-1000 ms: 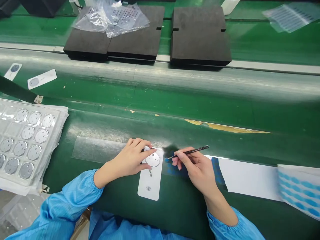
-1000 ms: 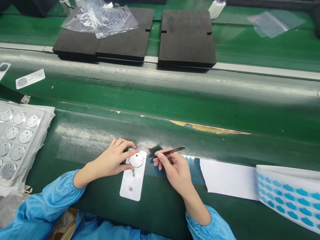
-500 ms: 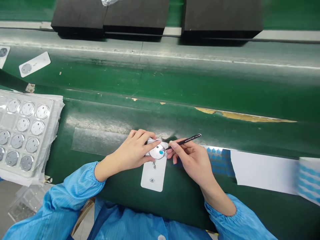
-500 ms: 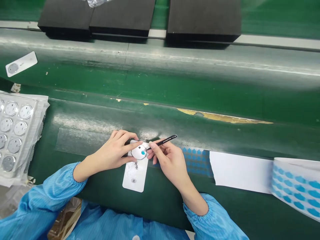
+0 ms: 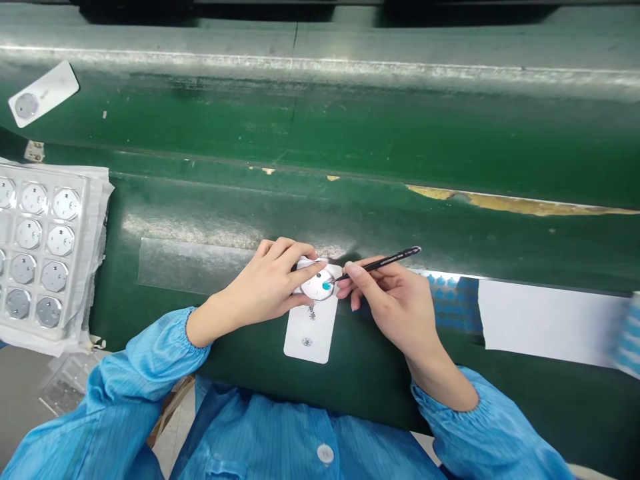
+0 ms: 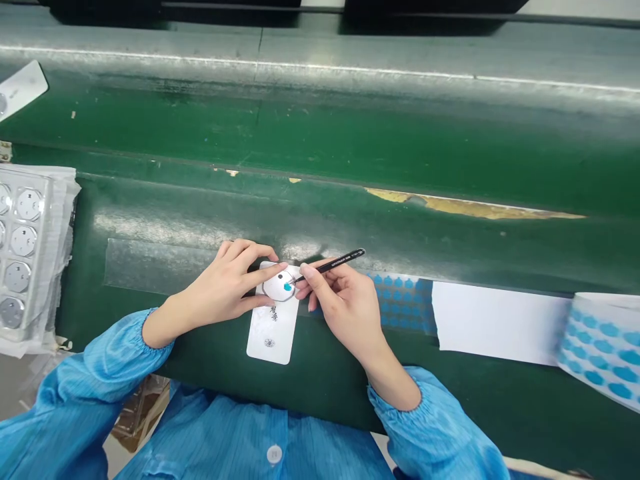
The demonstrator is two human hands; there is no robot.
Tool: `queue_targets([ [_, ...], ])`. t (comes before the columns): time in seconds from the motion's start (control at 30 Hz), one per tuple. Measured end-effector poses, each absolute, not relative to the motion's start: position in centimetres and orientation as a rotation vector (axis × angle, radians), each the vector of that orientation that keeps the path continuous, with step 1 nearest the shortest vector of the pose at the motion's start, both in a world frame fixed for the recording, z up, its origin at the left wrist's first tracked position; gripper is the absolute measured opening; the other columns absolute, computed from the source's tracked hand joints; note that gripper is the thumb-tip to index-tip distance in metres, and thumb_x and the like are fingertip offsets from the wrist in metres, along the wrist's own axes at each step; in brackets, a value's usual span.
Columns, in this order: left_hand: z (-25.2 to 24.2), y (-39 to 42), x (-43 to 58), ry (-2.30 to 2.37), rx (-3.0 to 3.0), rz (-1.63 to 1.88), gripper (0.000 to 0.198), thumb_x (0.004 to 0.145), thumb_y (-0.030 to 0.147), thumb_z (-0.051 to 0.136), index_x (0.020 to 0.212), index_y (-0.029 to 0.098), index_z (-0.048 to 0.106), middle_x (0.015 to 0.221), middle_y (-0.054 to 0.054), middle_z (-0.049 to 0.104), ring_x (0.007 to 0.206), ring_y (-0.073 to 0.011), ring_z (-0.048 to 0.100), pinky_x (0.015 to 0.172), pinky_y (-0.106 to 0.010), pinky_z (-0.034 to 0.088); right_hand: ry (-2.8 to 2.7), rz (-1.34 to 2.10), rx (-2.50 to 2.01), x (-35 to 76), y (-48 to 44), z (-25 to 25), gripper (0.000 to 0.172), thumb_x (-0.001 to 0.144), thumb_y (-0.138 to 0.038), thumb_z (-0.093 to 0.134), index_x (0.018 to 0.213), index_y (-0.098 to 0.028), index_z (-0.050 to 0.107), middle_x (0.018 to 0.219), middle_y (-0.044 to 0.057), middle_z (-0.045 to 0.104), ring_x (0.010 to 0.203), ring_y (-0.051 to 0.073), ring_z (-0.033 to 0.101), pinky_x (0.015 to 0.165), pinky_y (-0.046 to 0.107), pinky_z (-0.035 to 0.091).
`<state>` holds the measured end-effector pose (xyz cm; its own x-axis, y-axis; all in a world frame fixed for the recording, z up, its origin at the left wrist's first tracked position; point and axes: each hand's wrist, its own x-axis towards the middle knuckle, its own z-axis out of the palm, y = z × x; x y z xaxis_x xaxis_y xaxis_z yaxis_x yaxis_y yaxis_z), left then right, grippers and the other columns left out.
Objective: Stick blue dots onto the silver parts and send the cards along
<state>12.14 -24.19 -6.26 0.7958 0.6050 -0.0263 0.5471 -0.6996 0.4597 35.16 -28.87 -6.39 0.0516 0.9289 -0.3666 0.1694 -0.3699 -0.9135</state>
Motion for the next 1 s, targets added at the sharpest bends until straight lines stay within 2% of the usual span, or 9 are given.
queue_targets([
  [0.53,-6.48,-24.23,12.14,0.871,2.557,0.226,0.056,0.092,0.046,0.075,0.138,0.018,0.06,0.136,-0.014,0.059,0.123,-0.0324,0.048,0.098,-0.047,0.041,-1.165,1.303,-1.652,34.81,-28.87,-6.12,0.028,0.093,-0.047,0.074,0.09,-0.019,0.075,0.071,0.006,0.077,0.048,0.016,0.066,0.046,0.028,0.055],
  [1.0,-6.36,-24.23,12.13,0.884,2.557,0.197,0.053,0.095,0.046,0.071,0.14,0.02,0.058,0.137,-0.015,0.058,0.124,-0.0328,0.049,0.1,-0.049,0.042,-1.199,1.284,-1.639,34.93,-29.13,-6.5,0.026,0.095,-0.045,0.072,0.091,-0.02,0.074,0.073,0.004,0.078,0.05,0.015,0.067,0.048,0.027,0.055],
])
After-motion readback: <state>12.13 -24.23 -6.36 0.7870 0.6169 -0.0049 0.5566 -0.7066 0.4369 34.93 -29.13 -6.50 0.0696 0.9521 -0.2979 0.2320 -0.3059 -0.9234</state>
